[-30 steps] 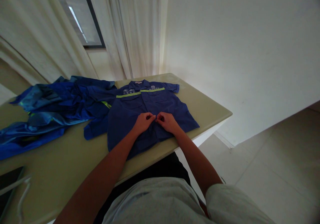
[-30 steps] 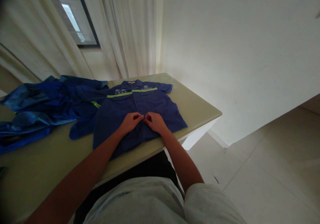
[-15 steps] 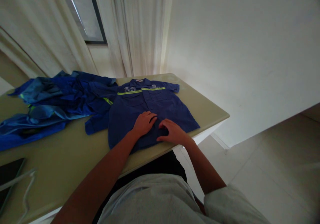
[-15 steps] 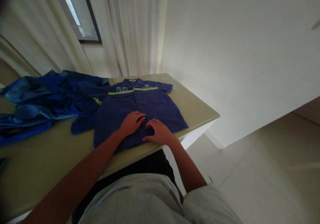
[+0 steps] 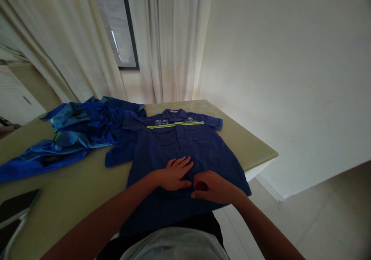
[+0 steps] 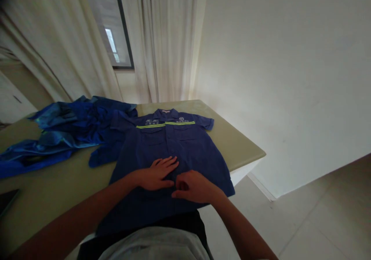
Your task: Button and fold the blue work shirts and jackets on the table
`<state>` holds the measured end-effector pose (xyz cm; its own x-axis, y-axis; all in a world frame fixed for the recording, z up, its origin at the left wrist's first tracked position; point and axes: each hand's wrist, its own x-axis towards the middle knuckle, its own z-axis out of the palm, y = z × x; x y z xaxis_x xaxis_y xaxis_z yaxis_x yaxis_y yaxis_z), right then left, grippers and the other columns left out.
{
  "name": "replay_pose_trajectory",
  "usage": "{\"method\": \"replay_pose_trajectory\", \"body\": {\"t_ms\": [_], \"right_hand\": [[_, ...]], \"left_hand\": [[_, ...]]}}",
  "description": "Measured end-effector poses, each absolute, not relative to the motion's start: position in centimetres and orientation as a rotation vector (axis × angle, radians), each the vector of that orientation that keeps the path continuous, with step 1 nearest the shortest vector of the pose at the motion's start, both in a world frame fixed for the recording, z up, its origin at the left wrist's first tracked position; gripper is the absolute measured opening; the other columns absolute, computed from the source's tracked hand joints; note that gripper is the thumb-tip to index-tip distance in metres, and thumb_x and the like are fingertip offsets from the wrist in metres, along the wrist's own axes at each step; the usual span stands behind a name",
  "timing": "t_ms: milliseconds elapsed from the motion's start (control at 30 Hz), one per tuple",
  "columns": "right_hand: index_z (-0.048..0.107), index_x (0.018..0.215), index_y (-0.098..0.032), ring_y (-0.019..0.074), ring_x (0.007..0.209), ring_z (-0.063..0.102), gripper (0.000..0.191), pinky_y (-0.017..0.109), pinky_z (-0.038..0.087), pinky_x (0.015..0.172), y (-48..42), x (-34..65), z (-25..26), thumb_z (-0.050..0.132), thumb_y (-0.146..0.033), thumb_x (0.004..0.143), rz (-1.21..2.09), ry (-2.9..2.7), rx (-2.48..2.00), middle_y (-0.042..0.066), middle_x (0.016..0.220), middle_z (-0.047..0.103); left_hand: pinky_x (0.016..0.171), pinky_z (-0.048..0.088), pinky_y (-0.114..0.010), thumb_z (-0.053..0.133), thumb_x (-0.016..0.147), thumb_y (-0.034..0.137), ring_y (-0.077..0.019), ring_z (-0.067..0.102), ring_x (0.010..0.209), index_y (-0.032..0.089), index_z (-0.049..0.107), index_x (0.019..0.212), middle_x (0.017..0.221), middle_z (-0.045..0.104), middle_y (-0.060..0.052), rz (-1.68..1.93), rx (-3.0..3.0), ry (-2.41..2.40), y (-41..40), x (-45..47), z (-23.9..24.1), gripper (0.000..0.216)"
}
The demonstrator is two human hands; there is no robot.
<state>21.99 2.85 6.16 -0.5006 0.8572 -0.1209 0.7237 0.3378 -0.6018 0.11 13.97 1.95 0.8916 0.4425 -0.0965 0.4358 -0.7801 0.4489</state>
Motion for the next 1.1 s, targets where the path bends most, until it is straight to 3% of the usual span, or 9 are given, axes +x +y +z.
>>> {"method": "replay_pose_trajectory", "body": {"t_ms": [133,233,333,433,600,733,833,933,1100], "right_hand": [[0.071,0.113,-0.025,0.0197,0.083,0.069,0.036,0.029,0.049,0.074,4.9,23.1,8.1,0.07,-0.055,0.093,0.866,-2.382,-1.355,0.002,0.091,0.074],[0.07,0.117,-0.024,0.0241,0.1,0.068,0.038,0.035,0.05,0.091,10.4,24.1,8.9,0.066,-0.055,0.096,0.56,-2.407,-1.31,0.007,0.108,0.073],[0.069,0.122,-0.021,0.0269,0.111,0.066,0.039,0.04,0.049,0.1,18.2,25.2,7.9,0.064,-0.052,0.098,0.363,-2.373,-1.336,0.011,0.121,0.07],[0.065,0.129,-0.016,0.0289,0.123,0.062,0.04,0.042,0.045,0.109,26.1,25.9,5.6,0.062,-0.043,0.1,0.23,-2.235,-1.485,0.017,0.131,0.066],[0.052,0.148,-0.014,0.0336,0.141,0.05,0.053,0.048,0.037,0.116,35.0,26.7,2.4,0.054,-0.042,0.103,0.096,-1.983,-1.877,0.022,0.155,0.049],[0.044,0.156,-0.016,0.0365,0.146,0.043,0.059,0.051,0.032,0.118,38.6,29.0,1.0,0.047,-0.046,0.105,-0.048,-1.875,-2.044,0.02,0.164,0.039],[0.045,0.155,-0.014,0.037,0.145,0.043,0.064,0.051,0.03,0.118,39.9,31.0,0.1,0.046,-0.053,0.104,-0.03,-1.861,-2.127,0.021,0.16,0.043],[0.047,0.154,-0.016,0.037,0.14,0.047,0.066,0.05,0.034,0.114,40.5,32.2,-0.8,0.045,-0.057,0.103,0.005,-1.861,-2.135,0.021,0.154,0.051],[0.05,0.153,-0.019,0.0388,0.135,0.047,0.064,0.053,0.033,0.113,40.5,32.1,-1.3,0.05,-0.056,0.101,-0.175,-1.842,-2.082,0.02,0.149,0.054]], "left_hand": [[0.119,0.038,-0.041,0.038,0.103,0.048,-0.0268,0.054,0.14,0.024,0.061,0.143,0.15,0.06,-0.011,0.34,2.58,0.969,20.5,-3.3,4.7,0.052],[0.111,0.042,-0.052,0.041,0.099,0.04,-0.0383,0.054,0.136,0.014,0.063,0.135,0.15,0.056,-0.021,0.528,2.512,1.805,26.9,-7.8,6.1,0.05],[0.102,0.045,-0.06,0.05,0.094,0.05,-0.0502,0.05,0.133,0.001,0.053,0.139,0.145,0.052,-0.035,0.442,2.204,2.34,31.5,-12.8,6.2,0.066],[0.105,0.045,-0.053,0.059,0.087,0.05,-0.0466,0.054,0.13,0.0,0.052,0.136,0.137,0.058,-0.034,0.282,2.221,2.263,33.3,-16.2,5.3,0.071],[0.106,0.048,-0.04,0.052,0.082,0.03,-0.0326,0.062,0.124,0.015,0.051,0.147,0.136,0.065,-0.016,0.535,2.367,2.046,32.9,-19.0,4.5,0.066],[0.092,0.055,-0.044,0.053,0.084,0.045,-0.0347,0.071,0.102,0.024,0.076,0.118,0.111,0.075,-0.011,0.286,2.25,2.083,31.3,-20.9,5.5,0.046],[0.089,0.054,-0.047,0.047,0.089,0.066,-0.0367,0.071,0.095,0.024,0.08,0.098,0.095,0.074,-0.012,0.125,2.259,2.117,30.5,-20.8,6.9,0.054],[0.1,0.05,-0.049,0.042,0.093,0.066,-0.0371,0.067,0.105,0.021,0.078,0.106,0.103,0.072,-0.014,0.364,2.419,2.209,31.5,-17.7,7.8,0.059],[0.112,0.044,-0.042,0.036,0.1,0.035,-0.0299,0.061,0.125,0.014,0.063,0.137,0.136,0.066,-0.016,0.612,2.534,1.817,38.4,-9.4,5.1,0.05]]}}
